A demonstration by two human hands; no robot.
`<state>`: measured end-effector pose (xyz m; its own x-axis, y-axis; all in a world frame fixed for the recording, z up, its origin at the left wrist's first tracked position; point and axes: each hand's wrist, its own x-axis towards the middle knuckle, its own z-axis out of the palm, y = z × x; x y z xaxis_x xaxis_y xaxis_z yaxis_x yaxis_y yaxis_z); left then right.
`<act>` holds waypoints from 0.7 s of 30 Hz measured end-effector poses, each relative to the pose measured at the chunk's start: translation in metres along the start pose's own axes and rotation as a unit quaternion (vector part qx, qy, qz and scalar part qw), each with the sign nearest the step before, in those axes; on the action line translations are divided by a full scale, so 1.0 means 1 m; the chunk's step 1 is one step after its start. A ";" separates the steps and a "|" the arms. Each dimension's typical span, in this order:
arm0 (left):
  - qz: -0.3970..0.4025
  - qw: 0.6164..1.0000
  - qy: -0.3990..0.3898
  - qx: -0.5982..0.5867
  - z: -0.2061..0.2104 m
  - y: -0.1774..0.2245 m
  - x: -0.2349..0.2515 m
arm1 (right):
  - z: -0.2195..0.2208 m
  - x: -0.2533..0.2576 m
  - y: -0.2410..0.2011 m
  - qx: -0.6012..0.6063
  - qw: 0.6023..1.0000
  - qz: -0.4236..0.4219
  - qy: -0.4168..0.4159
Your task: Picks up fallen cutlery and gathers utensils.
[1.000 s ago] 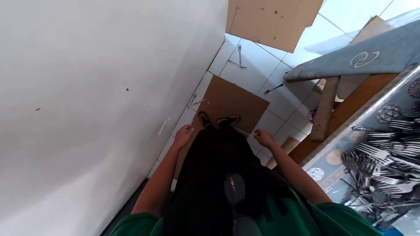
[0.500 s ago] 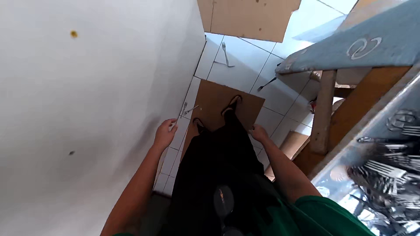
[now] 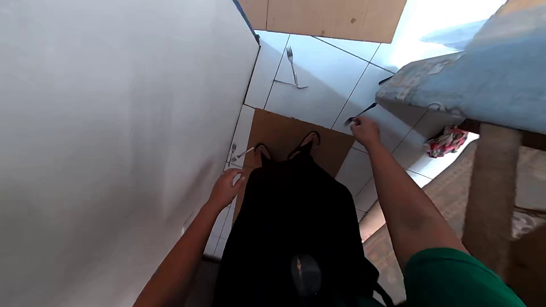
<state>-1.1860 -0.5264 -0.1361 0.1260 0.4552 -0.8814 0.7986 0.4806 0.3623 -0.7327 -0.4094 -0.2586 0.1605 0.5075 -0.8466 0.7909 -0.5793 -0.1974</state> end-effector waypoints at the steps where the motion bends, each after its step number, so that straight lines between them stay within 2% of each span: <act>1: -0.019 1.000 -0.019 0.006 -0.003 -0.012 0.024 | 0.010 0.019 -0.012 -0.018 1.000 -0.016 -0.013; 6: -0.145 0.985 -0.091 0.014 0.019 -0.101 0.135 | 0.091 0.124 -0.072 -0.111 0.986 -0.098 -0.078; 9: -0.178 0.972 -0.145 0.055 0.048 -0.150 0.175 | 0.138 0.183 -0.101 -0.126 0.976 -0.149 -0.095; 13: -0.213 0.958 -0.178 0.076 0.088 -0.197 0.219 | 0.173 0.244 -0.143 -0.158 0.971 -0.166 -0.070; 17: -0.207 0.964 -0.157 0.052 0.121 -0.208 0.240 | 0.184 0.288 -0.163 -0.175 0.971 -0.163 -0.019; 21: -0.182 0.970 -0.158 0.002 0.132 -0.204 0.243 | 0.183 0.304 -0.157 -0.173 0.960 -0.204 0.084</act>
<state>-1.2403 -0.6129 -0.4641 0.0083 0.0026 -1.0000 0.8265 0.5629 0.0083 -0.9160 -0.2812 -0.5754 -0.1350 0.7602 -0.6355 0.9522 -0.0779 -0.2954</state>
